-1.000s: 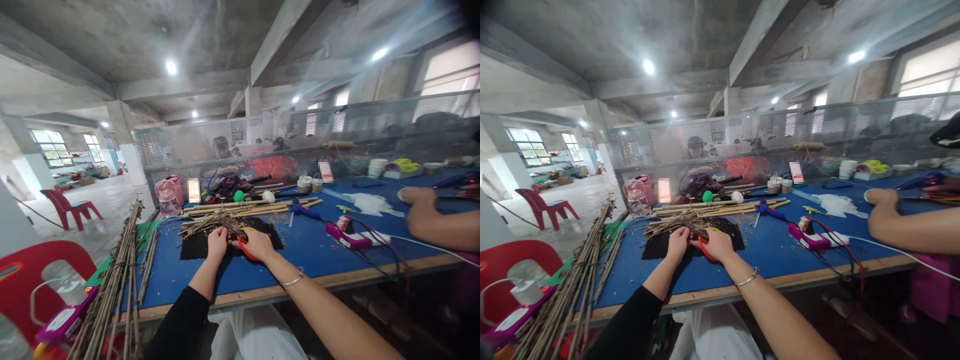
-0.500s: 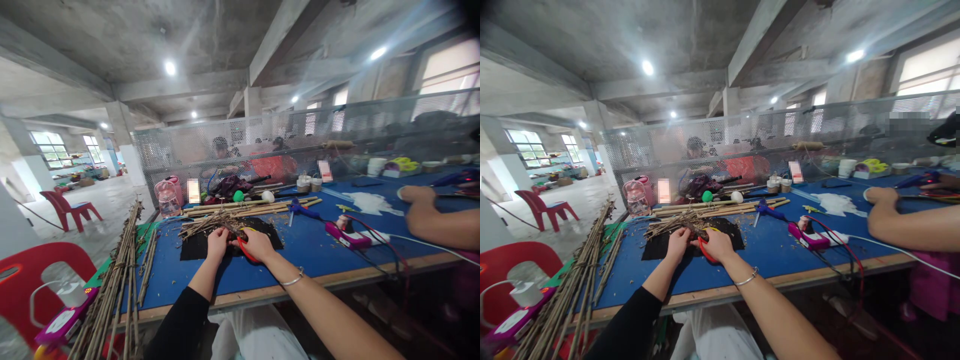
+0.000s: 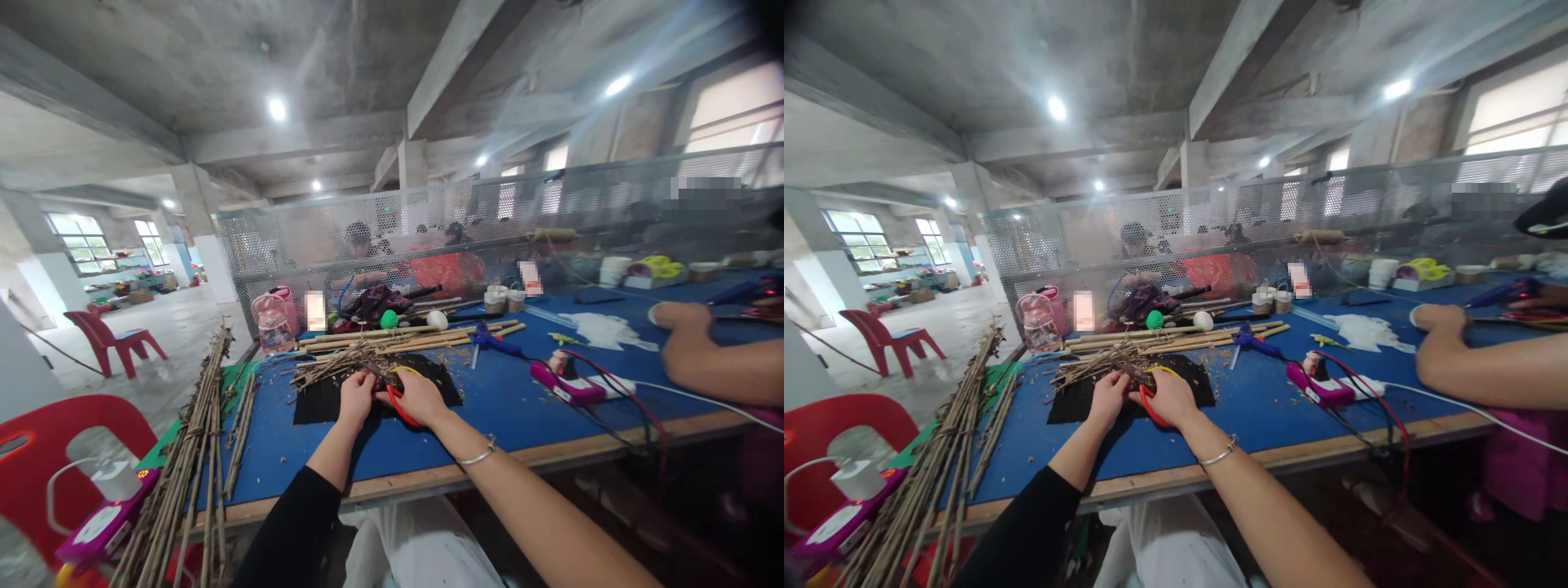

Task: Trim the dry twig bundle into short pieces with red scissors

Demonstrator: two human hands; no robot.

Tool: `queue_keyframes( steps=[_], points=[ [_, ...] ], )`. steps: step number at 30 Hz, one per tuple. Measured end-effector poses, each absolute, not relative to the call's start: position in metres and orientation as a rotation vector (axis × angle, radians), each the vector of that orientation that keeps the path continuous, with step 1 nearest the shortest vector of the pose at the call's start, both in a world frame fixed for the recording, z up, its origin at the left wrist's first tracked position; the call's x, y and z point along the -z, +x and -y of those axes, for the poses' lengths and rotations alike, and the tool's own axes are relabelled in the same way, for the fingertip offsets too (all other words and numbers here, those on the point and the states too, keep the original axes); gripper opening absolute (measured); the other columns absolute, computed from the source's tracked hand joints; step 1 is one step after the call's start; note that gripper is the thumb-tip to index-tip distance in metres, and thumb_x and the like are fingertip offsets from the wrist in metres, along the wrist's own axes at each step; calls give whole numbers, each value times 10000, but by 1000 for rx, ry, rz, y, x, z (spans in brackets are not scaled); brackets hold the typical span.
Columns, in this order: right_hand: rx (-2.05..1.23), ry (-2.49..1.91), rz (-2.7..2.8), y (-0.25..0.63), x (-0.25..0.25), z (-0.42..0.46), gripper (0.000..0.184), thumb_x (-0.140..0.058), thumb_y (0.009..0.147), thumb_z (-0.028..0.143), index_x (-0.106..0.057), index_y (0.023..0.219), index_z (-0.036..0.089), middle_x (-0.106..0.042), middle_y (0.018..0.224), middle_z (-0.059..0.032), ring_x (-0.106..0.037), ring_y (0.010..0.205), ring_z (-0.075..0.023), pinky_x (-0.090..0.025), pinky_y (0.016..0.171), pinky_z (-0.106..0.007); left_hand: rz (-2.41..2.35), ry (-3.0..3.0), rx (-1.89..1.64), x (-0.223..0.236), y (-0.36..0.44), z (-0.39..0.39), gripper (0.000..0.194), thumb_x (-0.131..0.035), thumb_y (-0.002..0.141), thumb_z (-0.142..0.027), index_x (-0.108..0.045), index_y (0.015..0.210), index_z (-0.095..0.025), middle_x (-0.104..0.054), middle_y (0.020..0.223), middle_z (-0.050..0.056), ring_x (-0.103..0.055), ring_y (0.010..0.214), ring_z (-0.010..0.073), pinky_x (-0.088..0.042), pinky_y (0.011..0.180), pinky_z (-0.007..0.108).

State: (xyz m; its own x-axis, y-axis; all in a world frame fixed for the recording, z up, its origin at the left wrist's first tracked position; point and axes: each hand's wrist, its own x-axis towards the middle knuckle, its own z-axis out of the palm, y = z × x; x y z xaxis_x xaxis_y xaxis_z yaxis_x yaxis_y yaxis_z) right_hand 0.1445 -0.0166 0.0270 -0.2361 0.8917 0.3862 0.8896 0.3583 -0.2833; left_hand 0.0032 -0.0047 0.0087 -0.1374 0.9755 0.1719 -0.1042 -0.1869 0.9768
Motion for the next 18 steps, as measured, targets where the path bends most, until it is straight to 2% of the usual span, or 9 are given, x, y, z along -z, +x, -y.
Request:
queue_keyframes(
  steps=[10, 18],
  points=[
    [-64, -1674, 2169, 144, -30, 17, 491, -402, 734, 659, -574, 839, 212, -653, 798, -62, -613, 763, -208, -385, 632, -264, -1119, 1096, -1516, -12, 2, 5, 250, -604, 655, -387, -600, 677, -138, -551, 585, 3, -477, 495, 79, -407, 458, 186],
    [0, -1559, 2159, 144, -31, 18, 554, -431, 674, 705, -535, 897, 208, -640, 890, -49, -599, 837, -220, -387, 626, -267, -1123, 1049, -1510, -15, 2, 6, 204, -600, 661, -336, -570, 647, -135, -522, 564, -18, -463, 480, 65, -399, 455, 175]
  ],
)
